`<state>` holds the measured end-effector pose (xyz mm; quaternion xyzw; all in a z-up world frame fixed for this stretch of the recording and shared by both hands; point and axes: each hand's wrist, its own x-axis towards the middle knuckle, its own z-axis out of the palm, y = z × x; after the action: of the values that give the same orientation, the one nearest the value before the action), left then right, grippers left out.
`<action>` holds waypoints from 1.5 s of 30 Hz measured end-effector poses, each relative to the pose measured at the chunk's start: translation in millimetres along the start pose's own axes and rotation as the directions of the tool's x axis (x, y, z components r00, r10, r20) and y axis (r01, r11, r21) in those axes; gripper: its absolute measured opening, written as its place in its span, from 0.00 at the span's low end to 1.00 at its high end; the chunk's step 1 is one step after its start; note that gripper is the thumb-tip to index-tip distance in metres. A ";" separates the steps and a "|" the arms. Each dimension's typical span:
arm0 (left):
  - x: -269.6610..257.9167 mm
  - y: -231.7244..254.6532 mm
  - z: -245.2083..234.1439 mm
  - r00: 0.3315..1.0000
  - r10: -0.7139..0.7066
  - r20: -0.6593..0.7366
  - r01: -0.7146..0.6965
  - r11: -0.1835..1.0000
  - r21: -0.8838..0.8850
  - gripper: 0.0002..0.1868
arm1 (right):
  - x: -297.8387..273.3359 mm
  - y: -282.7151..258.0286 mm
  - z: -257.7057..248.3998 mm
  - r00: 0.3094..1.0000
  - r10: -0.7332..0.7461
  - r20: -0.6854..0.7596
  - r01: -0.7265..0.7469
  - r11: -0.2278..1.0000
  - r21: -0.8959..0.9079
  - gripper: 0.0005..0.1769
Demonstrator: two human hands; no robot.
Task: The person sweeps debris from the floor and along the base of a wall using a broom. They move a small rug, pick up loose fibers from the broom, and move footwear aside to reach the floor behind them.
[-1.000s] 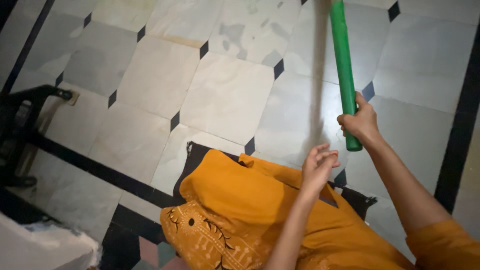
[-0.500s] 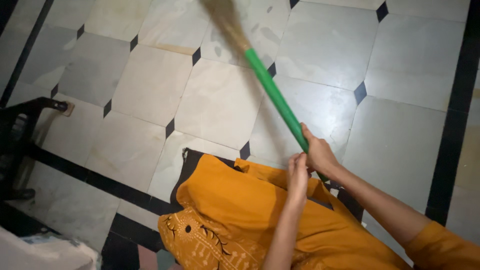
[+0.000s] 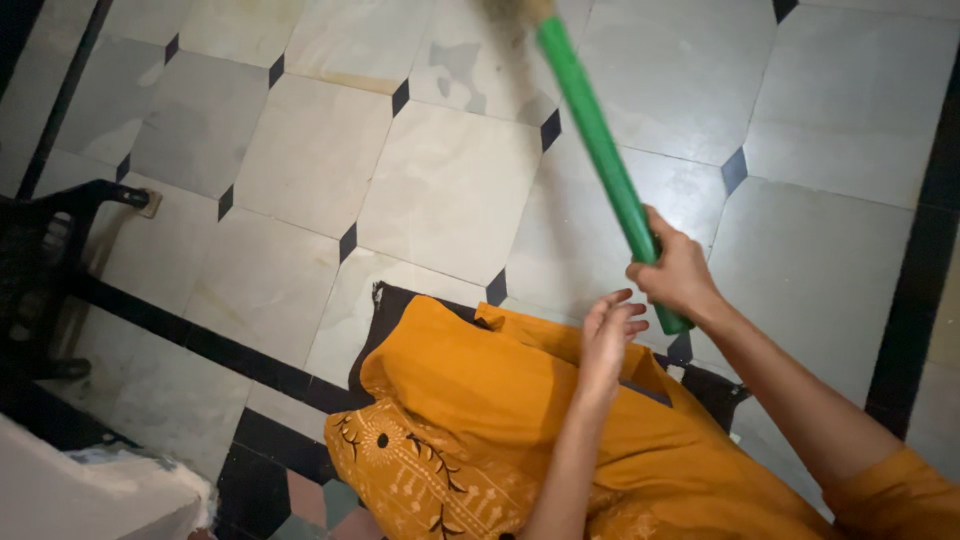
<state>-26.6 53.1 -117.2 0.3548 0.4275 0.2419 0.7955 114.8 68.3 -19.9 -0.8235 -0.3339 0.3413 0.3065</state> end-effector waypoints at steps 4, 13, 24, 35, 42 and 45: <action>0.9 -11.4 5.9 0.995 0.016 0.096 -0.015 1.000 -0.018 0.23 | 6.8 6.6 -7.6 0.995 0.097 -0.032 -0.095 0.994 0.059 0.46; -7.3 -1.7 9.5 0.996 -0.073 -0.049 0.070 0.996 -0.061 0.16 | 14.0 14.8 29.6 0.990 -0.108 0.086 0.127 0.955 -0.269 0.56; -23.2 7.9 -15.9 0.911 0.360 -0.199 -0.356 0.933 0.059 0.12 | -4.1 -36.0 25.4 0.863 -0.089 0.497 -0.077 0.950 0.303 0.47; -113.3 116.5 -57.6 0.775 0.630 -0.049 -0.545 0.706 0.452 0.41 | -84.6 -63.2 71.8 0.974 -0.195 0.111 0.050 0.670 0.741 0.36; -123.7 151.2 -78.4 0.614 0.756 0.227 -0.728 0.431 0.533 0.36 | -117.6 -54.5 110.2 0.979 -0.204 0.018 0.118 0.636 0.763 0.23; -121.4 149.6 -87.5 0.646 0.744 0.167 -0.722 0.526 0.450 0.31 | -118.1 -58.4 114.9 0.946 -0.316 0.075 0.154 0.638 0.754 0.28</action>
<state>-176.1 95.3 26.4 0.6799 0.3021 0.4479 0.4958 -57.4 44.9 -1.4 -0.5389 -0.3004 0.4846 0.6201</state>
